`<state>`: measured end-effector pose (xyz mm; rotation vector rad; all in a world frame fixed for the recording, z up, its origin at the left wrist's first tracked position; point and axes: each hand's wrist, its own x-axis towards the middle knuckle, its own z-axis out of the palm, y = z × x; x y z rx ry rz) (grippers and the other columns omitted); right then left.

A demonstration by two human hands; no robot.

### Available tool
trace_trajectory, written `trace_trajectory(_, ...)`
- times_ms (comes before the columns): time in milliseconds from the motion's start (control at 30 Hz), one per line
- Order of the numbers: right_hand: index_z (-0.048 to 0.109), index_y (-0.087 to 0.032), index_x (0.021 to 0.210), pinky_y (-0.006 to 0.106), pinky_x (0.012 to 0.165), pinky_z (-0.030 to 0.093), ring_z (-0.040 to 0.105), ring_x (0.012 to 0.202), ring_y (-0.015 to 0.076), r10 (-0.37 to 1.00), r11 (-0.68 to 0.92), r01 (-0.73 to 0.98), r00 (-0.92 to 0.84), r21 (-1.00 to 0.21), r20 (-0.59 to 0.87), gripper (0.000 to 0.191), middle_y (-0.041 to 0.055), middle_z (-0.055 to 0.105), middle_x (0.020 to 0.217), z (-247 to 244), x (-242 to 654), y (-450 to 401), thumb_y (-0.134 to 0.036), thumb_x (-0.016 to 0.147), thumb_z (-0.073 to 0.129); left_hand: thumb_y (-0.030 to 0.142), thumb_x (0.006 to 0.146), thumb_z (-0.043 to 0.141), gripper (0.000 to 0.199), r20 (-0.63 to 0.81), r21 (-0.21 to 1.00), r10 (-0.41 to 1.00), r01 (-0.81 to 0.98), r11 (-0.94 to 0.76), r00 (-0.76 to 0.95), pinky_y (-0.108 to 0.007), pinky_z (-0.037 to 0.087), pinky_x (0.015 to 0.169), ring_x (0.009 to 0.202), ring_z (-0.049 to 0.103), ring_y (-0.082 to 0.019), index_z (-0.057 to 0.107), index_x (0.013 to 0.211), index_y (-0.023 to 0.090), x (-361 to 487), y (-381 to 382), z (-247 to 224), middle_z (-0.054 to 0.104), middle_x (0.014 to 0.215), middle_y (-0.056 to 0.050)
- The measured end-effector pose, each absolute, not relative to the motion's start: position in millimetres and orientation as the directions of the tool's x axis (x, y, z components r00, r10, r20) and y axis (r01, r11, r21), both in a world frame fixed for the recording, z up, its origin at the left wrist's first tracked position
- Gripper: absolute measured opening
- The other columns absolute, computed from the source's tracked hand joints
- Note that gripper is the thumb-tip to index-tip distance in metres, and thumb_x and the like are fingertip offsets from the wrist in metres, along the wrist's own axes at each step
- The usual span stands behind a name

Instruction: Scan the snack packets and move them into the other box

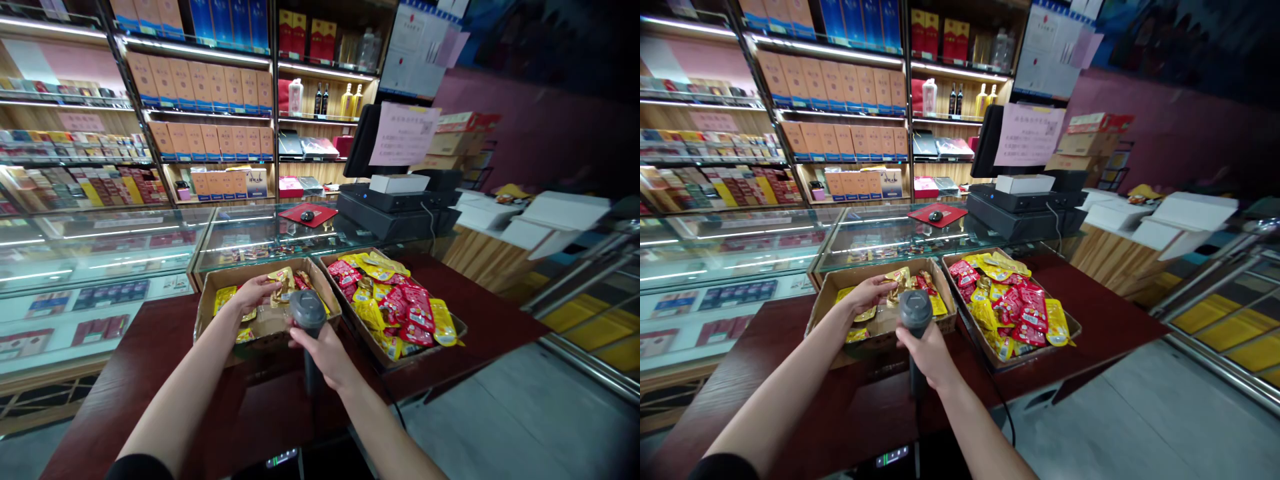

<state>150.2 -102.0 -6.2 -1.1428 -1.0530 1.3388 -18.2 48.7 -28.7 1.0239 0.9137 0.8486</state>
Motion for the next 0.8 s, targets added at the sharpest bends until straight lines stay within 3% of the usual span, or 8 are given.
trace_trajectory(100, 0.064, -0.015, 0.081, 0.03, 0.08, 0.047, 0.06, 0.083, 0.0176, 0.994, 0.003, -0.115, 0.108, -0.993, -0.009, 0.021, 0.0027, 0.068, 0.083, -4.5, 161.6, -88.8, -0.023, 0.063, 0.069, 0.027, 0.061, 0.084, 0.041, -0.223, 0.935, 0.89, -0.17, 0.311, 0.398, -0.022, 0.053, 0.06, 0.07, 0.066, -0.013, 0.065, 0.095, 0.014, -15.5, 44.2, -23.9, 0.071, 0.089, -0.005)
trace_trajectory(300, 0.068, -0.016, 0.085, 0.031, 0.085, 0.044, 0.061, 0.087, 0.0188, 0.99, 0.031, -0.16, 0.14, -0.987, 0.008, 0.025, 0.002, 0.07, 0.086, 10.4, 195.7, -68.2, -0.023, 0.061, 0.07, 0.022, 0.064, 0.081, 0.034, -0.242, 0.901, 0.871, -0.234, 0.365, 0.428, -0.021, 0.054, 0.061, 0.066, 0.066, -0.011, 0.065, 0.093, 0.015, 18.2, 39.1, 2.0, 0.071, 0.087, -0.004)
trace_trajectory(600, 0.068, -0.017, 0.08, 0.026, 0.072, 0.046, 0.061, 0.072, 0.0147, 0.951, 0.115, -0.274, 0.308, -0.955, 0.026, 0.024, 0.0001, 0.068, 0.073, 47.3, 301.6, -58.7, -0.023, 0.057, 0.072, 0.025, 0.072, 0.076, 0.028, -0.226, 0.921, 0.836, -0.171, 0.351, 0.5, -0.027, 0.057, 0.067, 0.072, 0.066, -0.015, 0.067, 0.095, 0.013, 164.4, 58.6, 42.8, 0.07, 0.089, -0.009)
trace_trajectory(800, 0.067, -0.014, 0.076, 0.025, 0.06, 0.045, 0.058, 0.059, 0.0131, 0.903, 0.085, -0.282, 0.427, -0.956, -0.046, 0.024, -0.0011, 0.065, 0.062, 58.8, 368.0, -65.2, -0.02, 0.054, 0.072, 0.049, 0.073, 0.069, 0.042, -0.349, 0.929, 0.8, 0.064, 0.366, 0.489, -0.036, 0.058, 0.068, 0.076, 0.062, -0.017, 0.063, 0.093, 0.014, 239.6, 62.2, 52.7, 0.065, 0.098, -0.011)
